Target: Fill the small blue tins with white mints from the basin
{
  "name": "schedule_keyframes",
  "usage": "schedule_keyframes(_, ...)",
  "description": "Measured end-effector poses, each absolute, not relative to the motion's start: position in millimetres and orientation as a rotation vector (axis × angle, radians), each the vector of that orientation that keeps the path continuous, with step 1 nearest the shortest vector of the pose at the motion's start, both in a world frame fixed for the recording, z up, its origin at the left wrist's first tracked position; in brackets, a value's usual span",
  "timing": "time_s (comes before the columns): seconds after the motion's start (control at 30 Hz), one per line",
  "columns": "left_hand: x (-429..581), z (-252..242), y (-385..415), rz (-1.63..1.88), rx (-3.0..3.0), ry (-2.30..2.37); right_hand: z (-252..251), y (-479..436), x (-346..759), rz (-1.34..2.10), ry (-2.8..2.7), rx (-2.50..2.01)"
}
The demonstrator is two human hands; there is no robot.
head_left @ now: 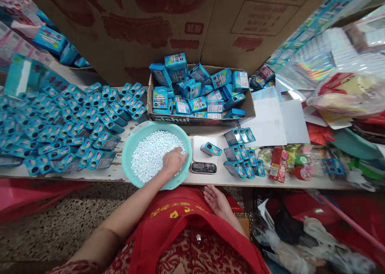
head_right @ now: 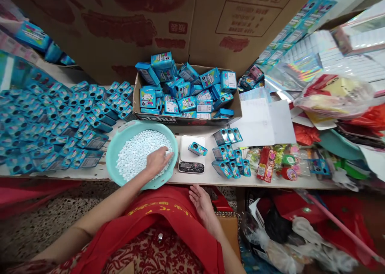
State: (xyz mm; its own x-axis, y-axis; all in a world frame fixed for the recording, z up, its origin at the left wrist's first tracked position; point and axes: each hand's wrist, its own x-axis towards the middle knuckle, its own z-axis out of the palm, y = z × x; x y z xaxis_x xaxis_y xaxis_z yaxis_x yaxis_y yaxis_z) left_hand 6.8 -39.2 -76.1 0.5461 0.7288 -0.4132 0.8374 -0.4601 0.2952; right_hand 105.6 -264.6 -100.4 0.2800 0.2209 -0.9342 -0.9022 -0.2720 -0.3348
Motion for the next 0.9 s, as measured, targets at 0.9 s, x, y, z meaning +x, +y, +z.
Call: schedule_keyframes(0.9,-39,-98,15,0.503,0.235,0.977,-110,-260,114,0.957,0.207,-1.816)
